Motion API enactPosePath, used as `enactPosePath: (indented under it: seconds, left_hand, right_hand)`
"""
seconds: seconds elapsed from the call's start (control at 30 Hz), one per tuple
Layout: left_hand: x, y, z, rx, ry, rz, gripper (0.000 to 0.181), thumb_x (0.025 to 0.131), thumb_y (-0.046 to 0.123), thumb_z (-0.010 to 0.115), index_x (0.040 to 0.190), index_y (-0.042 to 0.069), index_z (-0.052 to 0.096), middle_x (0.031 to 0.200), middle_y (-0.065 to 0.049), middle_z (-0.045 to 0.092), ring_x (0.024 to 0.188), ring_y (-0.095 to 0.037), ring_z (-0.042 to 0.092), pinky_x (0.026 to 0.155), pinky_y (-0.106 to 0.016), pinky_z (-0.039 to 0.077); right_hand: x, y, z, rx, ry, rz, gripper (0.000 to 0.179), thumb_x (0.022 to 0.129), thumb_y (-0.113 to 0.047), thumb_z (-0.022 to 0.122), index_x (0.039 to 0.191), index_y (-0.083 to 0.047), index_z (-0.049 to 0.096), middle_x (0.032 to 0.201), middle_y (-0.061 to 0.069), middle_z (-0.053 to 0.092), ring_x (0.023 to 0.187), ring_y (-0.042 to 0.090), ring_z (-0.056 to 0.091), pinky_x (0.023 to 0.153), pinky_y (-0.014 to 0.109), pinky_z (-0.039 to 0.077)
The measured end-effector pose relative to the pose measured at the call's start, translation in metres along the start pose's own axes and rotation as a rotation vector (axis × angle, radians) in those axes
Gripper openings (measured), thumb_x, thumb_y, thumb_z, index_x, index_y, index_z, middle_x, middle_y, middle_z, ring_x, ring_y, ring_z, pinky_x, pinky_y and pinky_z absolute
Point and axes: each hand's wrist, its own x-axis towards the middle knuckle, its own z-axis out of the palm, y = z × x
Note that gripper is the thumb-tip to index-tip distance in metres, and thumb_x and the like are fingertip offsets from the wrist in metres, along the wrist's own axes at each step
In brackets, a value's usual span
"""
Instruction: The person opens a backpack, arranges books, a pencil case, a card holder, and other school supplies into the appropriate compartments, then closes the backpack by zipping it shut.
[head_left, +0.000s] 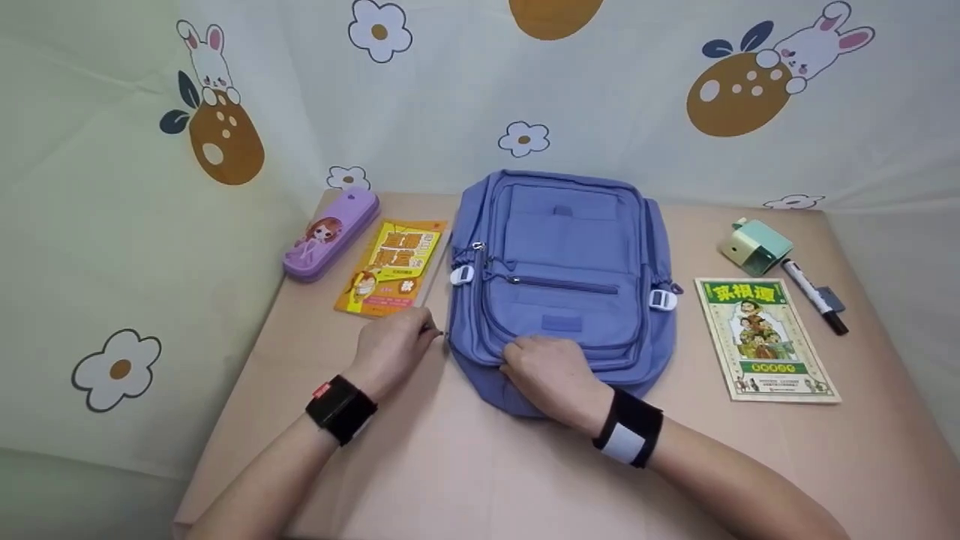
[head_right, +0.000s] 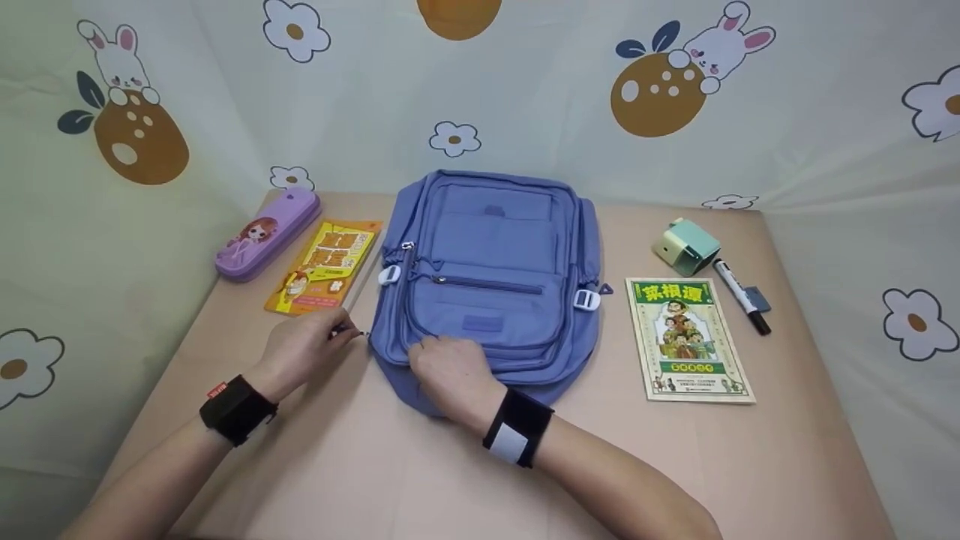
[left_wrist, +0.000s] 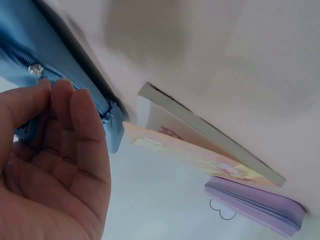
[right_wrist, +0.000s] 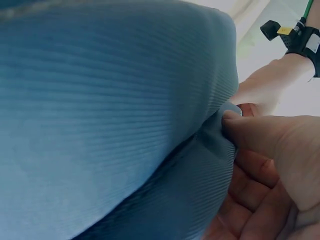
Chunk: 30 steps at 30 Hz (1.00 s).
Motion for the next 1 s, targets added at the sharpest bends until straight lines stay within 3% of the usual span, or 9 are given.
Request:
enactPosePath:
  seconds: [0.2,0.3,0.43,0.57,0.67,1.0]
  left_hand:
    - [0.001,0.002,-0.003,-0.004,-0.069,-0.008,0.005,0.093,0.018,0.075,0.092,0.015,0.080,0.089,0.000,0.075,0.082,-0.023,0.072,0.071,-0.043,0.057]
    - [0.001,0.004,-0.001,-0.010,-0.098,-0.017,0.011,0.094,0.014,0.074,0.101,0.014,0.082,0.097,-0.002,0.078,0.090,-0.024,0.074,0.077,-0.044,0.058]
    - [0.001,0.005,0.004,-0.016,-0.125,-0.015,0.010,0.093,0.016,0.075,0.099,0.015,0.082,0.096,0.000,0.078,0.088,-0.023,0.074,0.076,-0.042,0.058]
    - [0.003,0.005,0.007,0.010,-0.112,-0.007,0.005,0.093,0.017,0.074,0.090,0.015,0.078,0.087,0.000,0.075,0.079,-0.022,0.072,0.068,-0.041,0.057]
    - [0.008,0.006,0.006,0.036,-0.112,-0.019,0.008,0.094,0.016,0.070,0.088,0.015,0.075,0.084,0.000,0.073,0.076,-0.021,0.070,0.065,-0.041,0.056]
    - [0.040,-0.002,0.000,0.026,-0.171,-0.076,0.009,0.096,0.016,0.069,0.091,0.011,0.074,0.089,-0.004,0.073,0.082,-0.025,0.070,0.072,-0.044,0.057]
  right_hand:
    - [0.011,-0.009,-0.002,0.004,-0.049,0.006,0.027,0.090,-0.035,0.076,0.085,-0.011,0.064,0.078,0.002,0.062,0.068,0.021,0.063,0.052,0.038,0.052]
    - [0.019,-0.014,-0.001,-0.037,-0.056,-0.014,0.030,0.086,-0.036,0.080,0.085,-0.009,0.066,0.078,0.003,0.063,0.068,0.022,0.062,0.051,0.038,0.051]
    - [0.022,-0.018,0.005,-0.091,-0.048,-0.025,0.026,0.081,-0.029,0.084,0.080,-0.009,0.068,0.076,0.004,0.063,0.064,0.021,0.060,0.047,0.036,0.050]
    - [0.020,-0.019,0.010,-0.138,-0.012,-0.045,0.013,0.081,-0.013,0.078,0.076,-0.010,0.066,0.072,0.002,0.062,0.060,0.019,0.060,0.043,0.036,0.047]
    - [0.018,-0.018,0.012,-0.151,0.023,-0.063,0.013,0.079,-0.004,0.071,0.073,-0.012,0.063,0.068,0.001,0.061,0.057,0.020,0.060,0.041,0.036,0.046]
    - [0.015,-0.015,0.012,-0.114,0.068,-0.090,0.020,0.075,0.000,0.069,0.069,-0.013,0.055,0.064,0.000,0.058,0.053,0.019,0.058,0.039,0.038,0.045]
